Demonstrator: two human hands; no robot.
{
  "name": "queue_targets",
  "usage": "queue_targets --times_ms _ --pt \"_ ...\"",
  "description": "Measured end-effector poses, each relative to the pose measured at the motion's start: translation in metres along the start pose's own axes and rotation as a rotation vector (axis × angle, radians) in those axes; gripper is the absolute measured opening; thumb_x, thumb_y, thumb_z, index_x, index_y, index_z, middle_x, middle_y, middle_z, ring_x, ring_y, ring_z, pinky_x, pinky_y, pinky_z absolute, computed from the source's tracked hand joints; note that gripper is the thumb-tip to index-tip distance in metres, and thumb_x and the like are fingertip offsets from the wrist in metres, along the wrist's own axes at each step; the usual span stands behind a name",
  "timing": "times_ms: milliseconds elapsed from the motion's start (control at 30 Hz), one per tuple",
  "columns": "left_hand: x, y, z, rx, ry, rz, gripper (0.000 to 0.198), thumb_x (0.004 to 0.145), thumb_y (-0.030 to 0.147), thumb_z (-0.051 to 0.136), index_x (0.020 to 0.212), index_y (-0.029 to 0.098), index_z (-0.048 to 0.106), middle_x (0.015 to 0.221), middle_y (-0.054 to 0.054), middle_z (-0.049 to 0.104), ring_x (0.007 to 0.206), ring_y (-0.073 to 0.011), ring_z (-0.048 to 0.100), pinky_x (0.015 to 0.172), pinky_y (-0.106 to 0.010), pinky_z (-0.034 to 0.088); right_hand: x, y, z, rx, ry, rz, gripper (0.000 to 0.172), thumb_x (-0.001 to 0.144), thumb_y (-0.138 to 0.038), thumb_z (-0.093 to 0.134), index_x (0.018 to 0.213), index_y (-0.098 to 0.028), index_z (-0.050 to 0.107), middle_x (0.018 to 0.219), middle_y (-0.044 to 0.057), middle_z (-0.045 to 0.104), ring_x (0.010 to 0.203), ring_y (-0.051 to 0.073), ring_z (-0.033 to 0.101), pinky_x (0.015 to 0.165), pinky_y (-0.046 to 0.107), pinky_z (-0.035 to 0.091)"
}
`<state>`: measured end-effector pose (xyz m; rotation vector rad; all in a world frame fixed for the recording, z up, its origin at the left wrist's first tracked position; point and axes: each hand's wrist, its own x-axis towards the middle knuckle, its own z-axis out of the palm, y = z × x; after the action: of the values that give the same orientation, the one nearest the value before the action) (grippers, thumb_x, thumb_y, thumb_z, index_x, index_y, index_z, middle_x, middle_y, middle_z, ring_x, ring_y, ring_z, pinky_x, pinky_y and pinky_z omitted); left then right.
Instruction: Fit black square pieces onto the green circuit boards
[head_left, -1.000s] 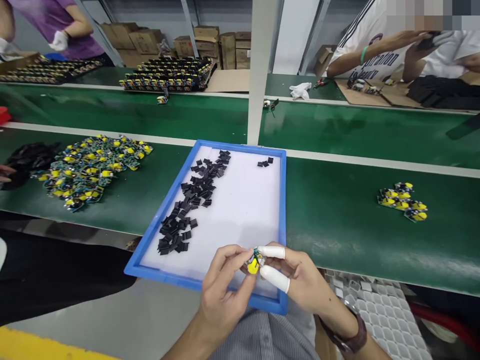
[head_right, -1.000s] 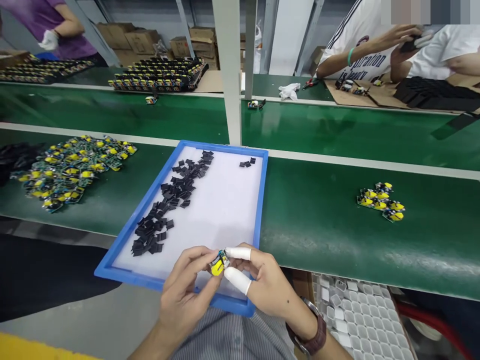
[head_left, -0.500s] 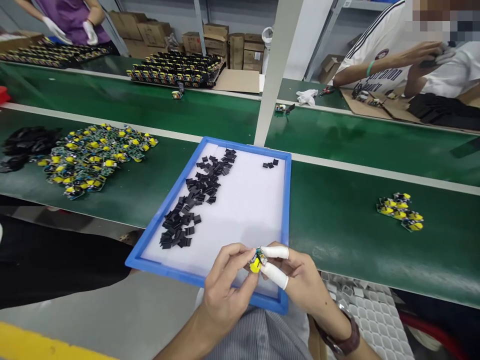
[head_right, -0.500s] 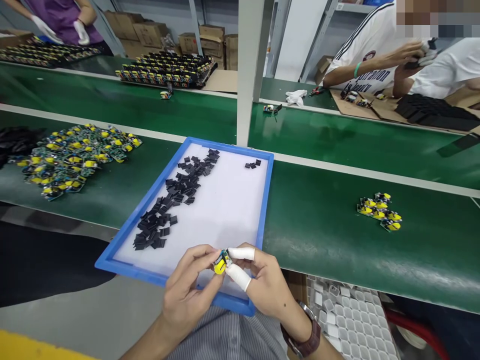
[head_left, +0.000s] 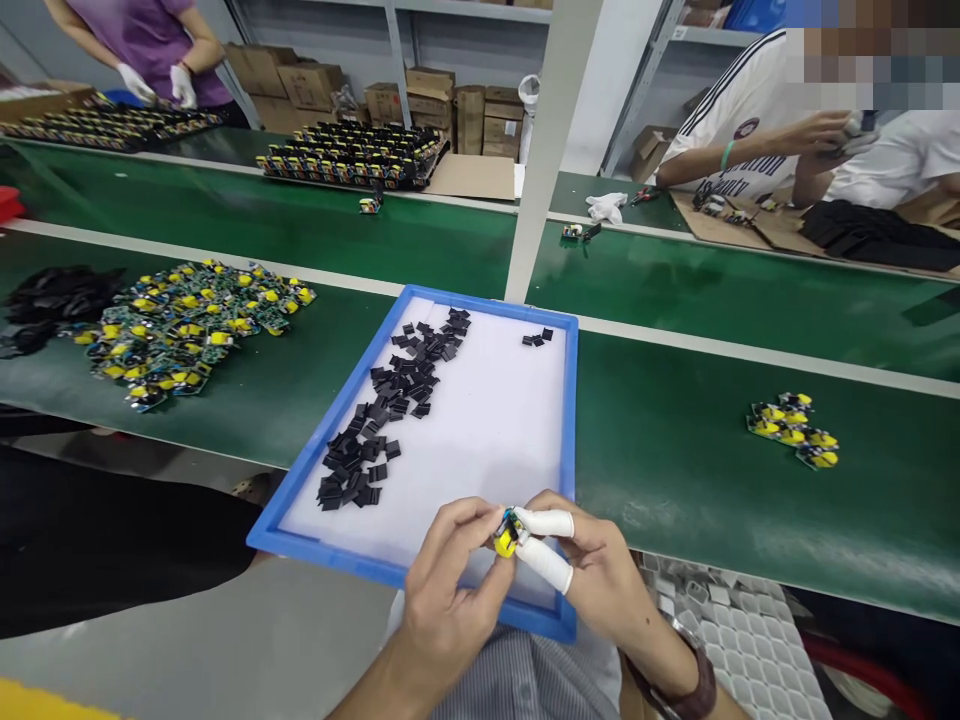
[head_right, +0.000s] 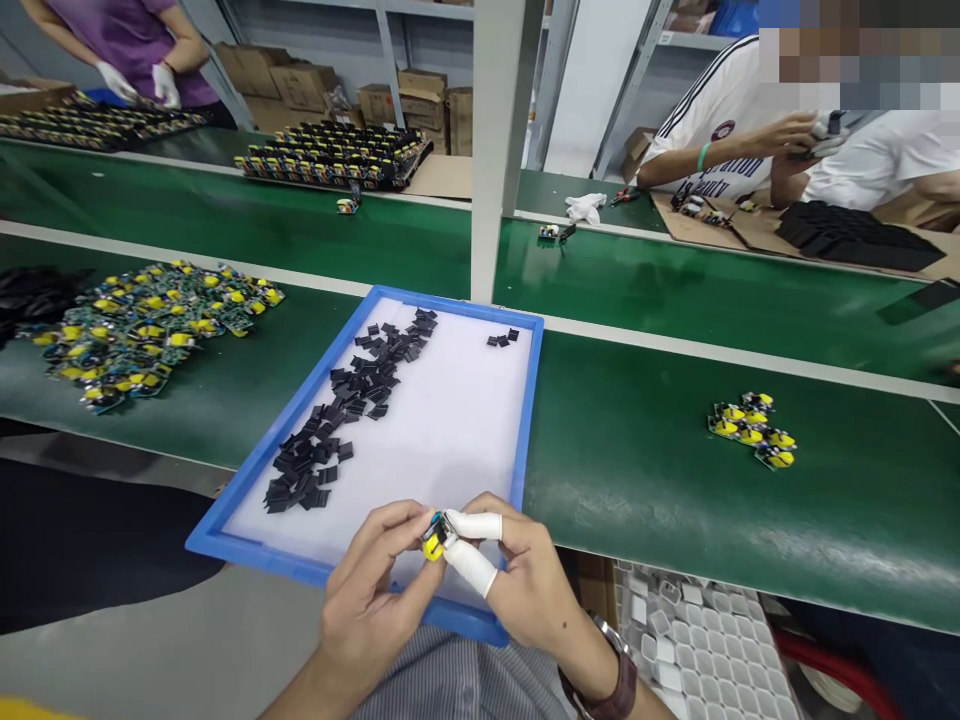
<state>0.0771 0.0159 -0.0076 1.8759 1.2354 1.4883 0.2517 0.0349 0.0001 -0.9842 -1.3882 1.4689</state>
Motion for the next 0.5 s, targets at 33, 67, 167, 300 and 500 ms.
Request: queue_targets --times_ms 33,67,167,300,500 --pt "0.001 0.001 0.001 0.009 0.016 0.009 0.047 0.083 -0.005 0.066 0.124 0.019 0.067 0.109 -0.007 0.066 0.093 -0.0179 0.071 0.075 -0.028 0.064 0.0 -0.001 0.002 0.017 0.024 0.009 0.016 0.088 -0.03 0.08 0.103 -0.027 0.082 0.09 0.004 0.065 0.081 0.019 0.06 0.071 0.029 0.047" --pt "0.002 0.001 0.001 0.018 0.032 0.015 0.047 0.083 -0.005 0.067 0.122 0.019 0.067 0.109 -0.007 0.066 0.092 -0.0179 0.071 0.074 -0.028 0.064 0.0 -0.002 0.004 0.037 0.05 0.017 0.014 0.088 -0.031 0.08 0.101 -0.027 0.082 0.089 0.003 0.063 0.079 0.018 0.058 0.07 0.028 0.046" --pt "0.004 0.002 0.001 0.045 0.055 0.028 0.045 0.082 -0.005 0.067 0.12 0.02 0.068 0.108 -0.007 0.066 0.092 -0.0192 0.071 0.074 -0.029 0.064 -0.001 -0.002 0.009 0.11 0.083 0.021 0.014 0.087 -0.03 0.081 0.101 -0.027 0.081 0.088 0.002 0.06 0.08 0.018 0.057 0.071 0.028 0.046" --pt "0.006 -0.001 -0.002 0.024 0.018 0.066 0.048 0.081 -0.007 0.068 0.122 0.018 0.067 0.109 -0.009 0.066 0.096 -0.0203 0.071 0.077 -0.031 0.064 -0.001 0.003 0.013 0.159 0.053 -0.015 0.013 0.086 -0.026 0.082 0.099 -0.026 0.079 0.086 0.001 0.056 0.078 0.017 0.054 0.072 0.029 0.047" --pt "0.005 -0.006 -0.007 -0.004 0.005 0.067 0.048 0.081 -0.005 0.07 0.123 0.019 0.068 0.11 -0.01 0.068 0.096 -0.0218 0.072 0.077 -0.033 0.066 -0.001 0.005 0.016 0.094 0.078 -0.097 0.024 0.086 -0.02 0.08 0.109 -0.028 0.076 0.089 0.001 0.059 0.08 0.018 0.059 0.075 0.03 0.05"
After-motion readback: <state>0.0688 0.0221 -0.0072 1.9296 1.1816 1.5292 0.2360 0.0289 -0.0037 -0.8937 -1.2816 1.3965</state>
